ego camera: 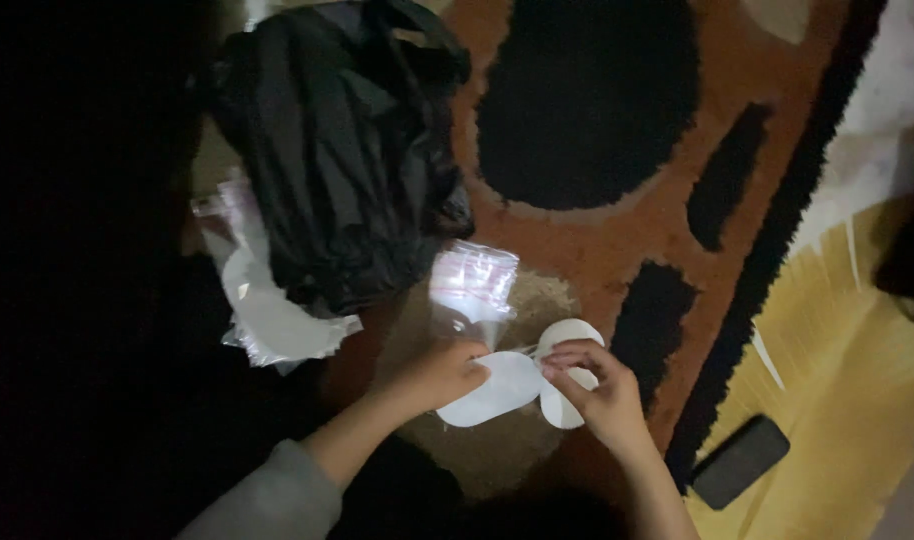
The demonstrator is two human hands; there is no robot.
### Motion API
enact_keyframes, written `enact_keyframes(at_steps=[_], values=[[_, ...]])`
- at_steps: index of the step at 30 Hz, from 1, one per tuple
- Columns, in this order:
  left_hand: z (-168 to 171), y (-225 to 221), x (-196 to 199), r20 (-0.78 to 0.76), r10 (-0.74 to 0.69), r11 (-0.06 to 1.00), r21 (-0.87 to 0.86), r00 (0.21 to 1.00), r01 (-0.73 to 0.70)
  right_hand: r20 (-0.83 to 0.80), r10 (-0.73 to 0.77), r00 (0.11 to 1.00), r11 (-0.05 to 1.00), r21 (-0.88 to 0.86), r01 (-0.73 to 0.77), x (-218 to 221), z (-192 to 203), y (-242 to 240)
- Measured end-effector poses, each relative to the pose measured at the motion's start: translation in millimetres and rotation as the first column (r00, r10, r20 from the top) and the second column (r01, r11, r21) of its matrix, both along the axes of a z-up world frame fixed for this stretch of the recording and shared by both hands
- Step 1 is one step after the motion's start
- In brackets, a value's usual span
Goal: Manually packing individual sanitary pads into small plastic zip-lock bags while sitting on a rug.
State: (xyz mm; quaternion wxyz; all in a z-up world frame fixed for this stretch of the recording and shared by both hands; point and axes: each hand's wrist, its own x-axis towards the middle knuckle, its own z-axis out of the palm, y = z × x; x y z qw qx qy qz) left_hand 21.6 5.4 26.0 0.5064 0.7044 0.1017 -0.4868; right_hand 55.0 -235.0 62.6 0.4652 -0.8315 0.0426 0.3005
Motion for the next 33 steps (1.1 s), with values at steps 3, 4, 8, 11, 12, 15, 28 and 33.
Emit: enact_keyframes(at_steps=[3,4,8,11,12,15,28,33], values=[[33,10,13,-0.002,-0.021,0.999,0.049,1.0,0.021,0.07,-0.101,0.992,0.979,0.182,0.087,3,-1,-6],[30,11,10,0.006,-0.01,0.999,0.05,1.0,0.01,0.078,-0.091,0.993,0.98,0.183,0.076,4,0,-5],[18,6,1,0.157,0.087,0.995,0.028,0.984,-0.093,0.093,-0.276,0.957,0.958,0.103,0.266,8,18,1],[1,0,-10,0.297,0.147,0.987,0.02,0.943,-0.16,0.136,-0.262,0.955,0.965,0.064,0.256,2,22,-9],[-6,1,-9,0.407,0.167,0.982,0.012,0.898,-0.188,0.189,-0.211,0.959,0.977,0.07,0.201,5,19,-12],[17,12,-12,0.497,0.231,0.968,-0.031,0.836,-0.249,0.252,-0.171,0.952,0.97,-0.129,0.208,2,28,-18],[99,162,-57,0.555,0.656,0.423,0.291,0.511,-0.858,0.174,-0.311,0.934,0.94,-0.088,0.329,-27,118,-10],[81,173,-56,0.58,0.445,0.338,0.597,0.682,-0.728,0.225,-0.451,0.864,0.892,0.094,0.442,-60,172,-10]])
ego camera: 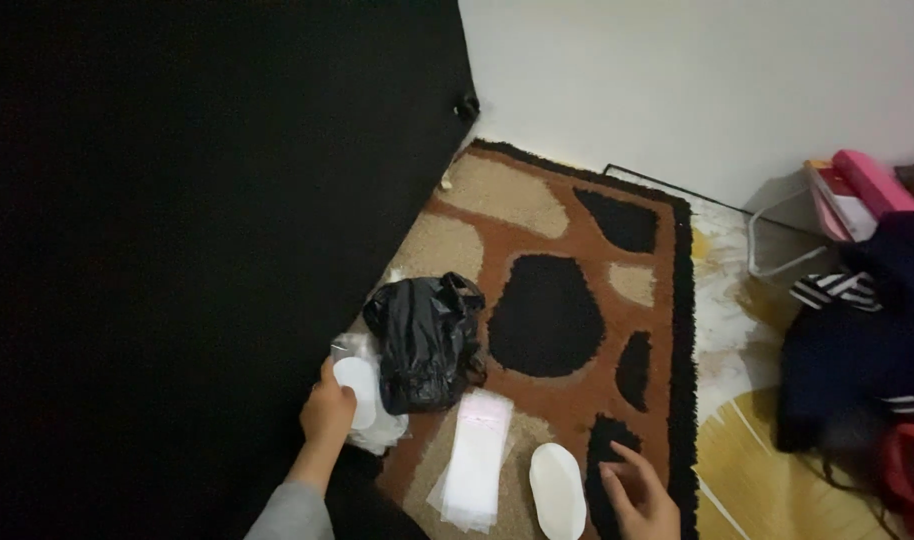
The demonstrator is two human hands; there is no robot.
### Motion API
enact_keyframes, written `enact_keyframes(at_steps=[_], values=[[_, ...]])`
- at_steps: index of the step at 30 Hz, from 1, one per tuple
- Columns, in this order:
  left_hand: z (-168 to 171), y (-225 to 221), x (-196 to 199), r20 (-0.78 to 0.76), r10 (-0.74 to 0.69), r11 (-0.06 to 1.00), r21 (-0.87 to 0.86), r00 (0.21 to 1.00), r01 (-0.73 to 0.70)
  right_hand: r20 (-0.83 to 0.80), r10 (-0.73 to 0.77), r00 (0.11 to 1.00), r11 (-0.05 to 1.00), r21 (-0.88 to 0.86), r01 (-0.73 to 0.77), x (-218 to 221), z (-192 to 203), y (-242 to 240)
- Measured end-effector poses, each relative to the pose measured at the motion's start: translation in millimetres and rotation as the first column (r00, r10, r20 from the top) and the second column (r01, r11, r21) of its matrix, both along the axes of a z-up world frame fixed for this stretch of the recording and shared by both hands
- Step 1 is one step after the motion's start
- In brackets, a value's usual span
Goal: Manually packing individual sanitary pads into small plastic zip-lock bags while sitting on a rug.
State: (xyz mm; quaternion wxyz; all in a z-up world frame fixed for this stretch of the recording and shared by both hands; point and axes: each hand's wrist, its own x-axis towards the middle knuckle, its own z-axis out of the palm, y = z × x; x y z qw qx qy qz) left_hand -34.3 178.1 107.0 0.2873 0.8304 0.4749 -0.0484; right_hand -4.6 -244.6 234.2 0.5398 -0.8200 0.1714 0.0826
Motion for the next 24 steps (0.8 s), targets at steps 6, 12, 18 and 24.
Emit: enact_keyframes(at_steps=[6,12,18,24], values=[[-50,9,16,-0.023,-0.166,0.953,0.252,0.986,0.166,-0.084,-0.047,0.995,0.987,-0.16,0.033,-26,-5,-29],[-38,-19,27,-0.207,-0.362,0.856,0.312,0.909,0.412,-0.118,-0.009,0.993,0.991,-0.136,-0.007,-8,-16,-38],[-46,4,34,-0.288,-0.345,0.776,0.448,0.893,0.444,-0.082,-0.001,0.997,0.989,-0.146,-0.011,7,-49,-54],[-120,5,40,-0.359,-0.444,0.394,0.744,0.821,0.539,-0.191,-0.009,0.982,0.992,-0.127,-0.016,21,-15,-41]])
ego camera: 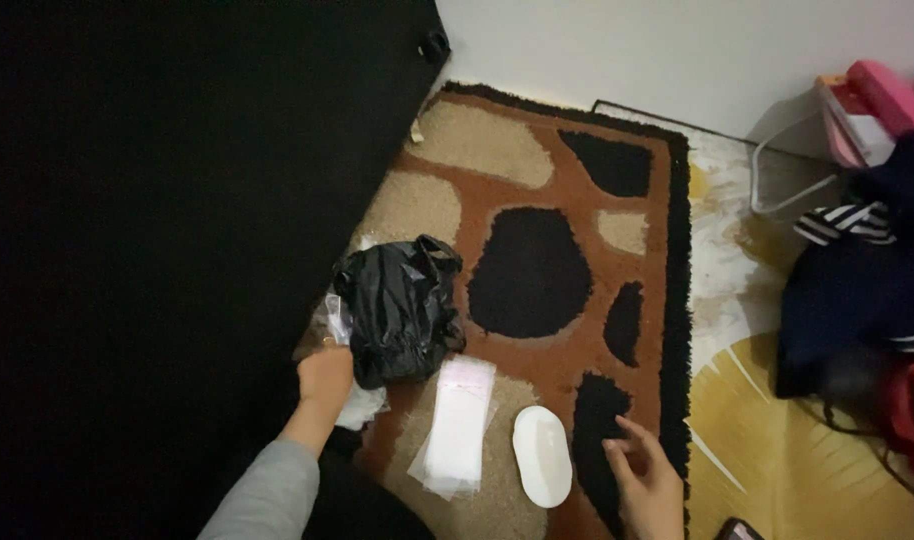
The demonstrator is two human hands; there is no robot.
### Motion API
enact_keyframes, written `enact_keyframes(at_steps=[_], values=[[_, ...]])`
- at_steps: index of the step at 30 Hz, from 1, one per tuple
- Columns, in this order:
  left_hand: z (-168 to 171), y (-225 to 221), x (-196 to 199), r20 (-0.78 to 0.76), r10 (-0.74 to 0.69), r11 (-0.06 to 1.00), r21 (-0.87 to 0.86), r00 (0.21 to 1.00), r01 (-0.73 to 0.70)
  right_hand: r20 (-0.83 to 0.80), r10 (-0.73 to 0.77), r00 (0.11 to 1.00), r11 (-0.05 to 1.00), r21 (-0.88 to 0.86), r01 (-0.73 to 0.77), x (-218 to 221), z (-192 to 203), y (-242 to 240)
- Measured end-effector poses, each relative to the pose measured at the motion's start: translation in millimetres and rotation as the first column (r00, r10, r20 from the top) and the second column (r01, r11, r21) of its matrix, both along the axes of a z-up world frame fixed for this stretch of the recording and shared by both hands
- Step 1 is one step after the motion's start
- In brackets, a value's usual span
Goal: Manually packing individual sanitary pads into small plastic zip-lock bags while sitting on a rug.
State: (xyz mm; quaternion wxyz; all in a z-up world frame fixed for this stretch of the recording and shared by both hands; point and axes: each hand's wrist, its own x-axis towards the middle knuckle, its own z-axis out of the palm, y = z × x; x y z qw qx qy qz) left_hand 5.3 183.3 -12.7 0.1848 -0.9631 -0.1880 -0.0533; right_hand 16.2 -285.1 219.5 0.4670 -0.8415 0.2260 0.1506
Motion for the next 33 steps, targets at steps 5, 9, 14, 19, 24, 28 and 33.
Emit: enact_keyframes(at_steps=[5,9,14,19,24,28,33], values=[[24,-10,8,-0.343,0.181,0.889,-0.344,0.922,-0.302,-0.04,-0.018,0.999,0.999,0.043,0.02,2,10,1],[1,4,4,-0.337,0.181,0.773,-0.532,0.924,-0.346,0.012,0.018,1.0,1.0,-0.005,-0.018,1,-1,-5],[81,-9,-3,-0.335,0.155,0.652,-0.672,0.929,-0.351,0.085,0.023,0.996,0.998,0.057,-0.028,0,-14,-12],[143,-36,-11,-0.268,0.321,0.558,-0.721,0.908,-0.41,0.026,-0.013,1.0,0.997,0.08,0.011,2,-5,-6],[173,-112,-25,0.034,0.004,0.773,-0.634,0.999,0.019,0.102,0.057,0.993,0.995,0.073,-0.065,-1,-20,-9],[77,-140,-21,-0.249,-0.139,0.583,-0.803,0.959,-0.124,0.071,0.102,0.992,0.994,0.04,-0.105,2,-41,-4],[46,-156,5,-0.609,-0.175,0.579,-0.699,0.774,-0.419,-0.077,0.19,0.979,0.98,-0.045,-0.194,7,-50,31]])
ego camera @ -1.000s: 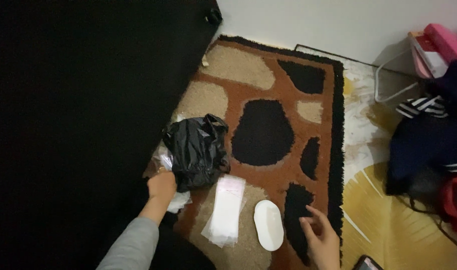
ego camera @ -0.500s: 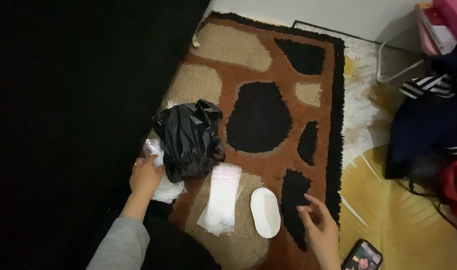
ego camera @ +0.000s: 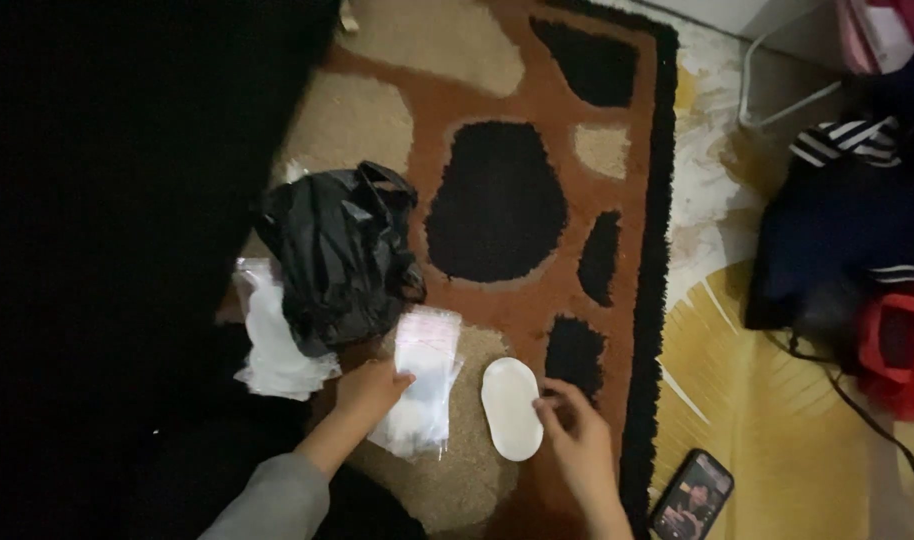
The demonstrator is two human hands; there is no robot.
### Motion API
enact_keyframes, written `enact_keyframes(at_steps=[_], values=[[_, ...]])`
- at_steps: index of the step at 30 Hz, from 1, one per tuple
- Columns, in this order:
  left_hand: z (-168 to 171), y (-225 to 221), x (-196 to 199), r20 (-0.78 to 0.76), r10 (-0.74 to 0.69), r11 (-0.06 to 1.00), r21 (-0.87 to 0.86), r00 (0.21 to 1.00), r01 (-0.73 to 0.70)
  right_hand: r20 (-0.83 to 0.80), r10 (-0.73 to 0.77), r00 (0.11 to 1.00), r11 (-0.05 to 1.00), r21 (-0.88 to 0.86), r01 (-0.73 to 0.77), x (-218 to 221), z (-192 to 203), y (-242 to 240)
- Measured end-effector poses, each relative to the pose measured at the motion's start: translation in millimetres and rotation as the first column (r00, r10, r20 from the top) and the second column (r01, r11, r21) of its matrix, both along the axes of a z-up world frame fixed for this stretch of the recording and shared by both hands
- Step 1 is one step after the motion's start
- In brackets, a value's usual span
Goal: Manually packing individual sanitary pads into small plastic zip-lock bags while sitting on a rug.
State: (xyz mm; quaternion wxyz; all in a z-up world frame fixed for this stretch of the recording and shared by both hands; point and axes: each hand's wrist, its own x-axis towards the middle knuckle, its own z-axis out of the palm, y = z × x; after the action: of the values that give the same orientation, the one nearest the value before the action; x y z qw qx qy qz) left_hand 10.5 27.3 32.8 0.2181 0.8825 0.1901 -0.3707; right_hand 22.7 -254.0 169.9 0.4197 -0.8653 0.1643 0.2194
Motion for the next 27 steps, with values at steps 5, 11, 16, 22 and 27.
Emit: enact_keyframes(at_steps=[5,11,16,22,27], values=[[-26,-3,8,-0.058,-0.1,0.995,0.02,0.993,0.102,0.0,0.092,0.996,0.996,0.004,-0.092,7,-49,5],[-31,8,22,-0.098,-0.157,0.987,-0.037,0.983,0.154,-0.041,0.089,0.995,0.996,0.015,-0.088,23,-76,3],[-41,11,17,-0.093,-0.175,0.984,-0.058,0.98,0.17,-0.099,-0.024,0.995,0.988,0.15,0.039,29,-81,-5],[6,0,28,-0.148,0.041,0.945,-0.315,0.988,-0.087,-0.131,-0.093,0.987,0.988,0.114,0.108,32,-81,-10],[4,-22,18,-0.176,-0.042,0.69,-0.717,0.984,-0.099,-0.201,0.105,0.974,0.885,0.465,0.001,22,-93,-3]])
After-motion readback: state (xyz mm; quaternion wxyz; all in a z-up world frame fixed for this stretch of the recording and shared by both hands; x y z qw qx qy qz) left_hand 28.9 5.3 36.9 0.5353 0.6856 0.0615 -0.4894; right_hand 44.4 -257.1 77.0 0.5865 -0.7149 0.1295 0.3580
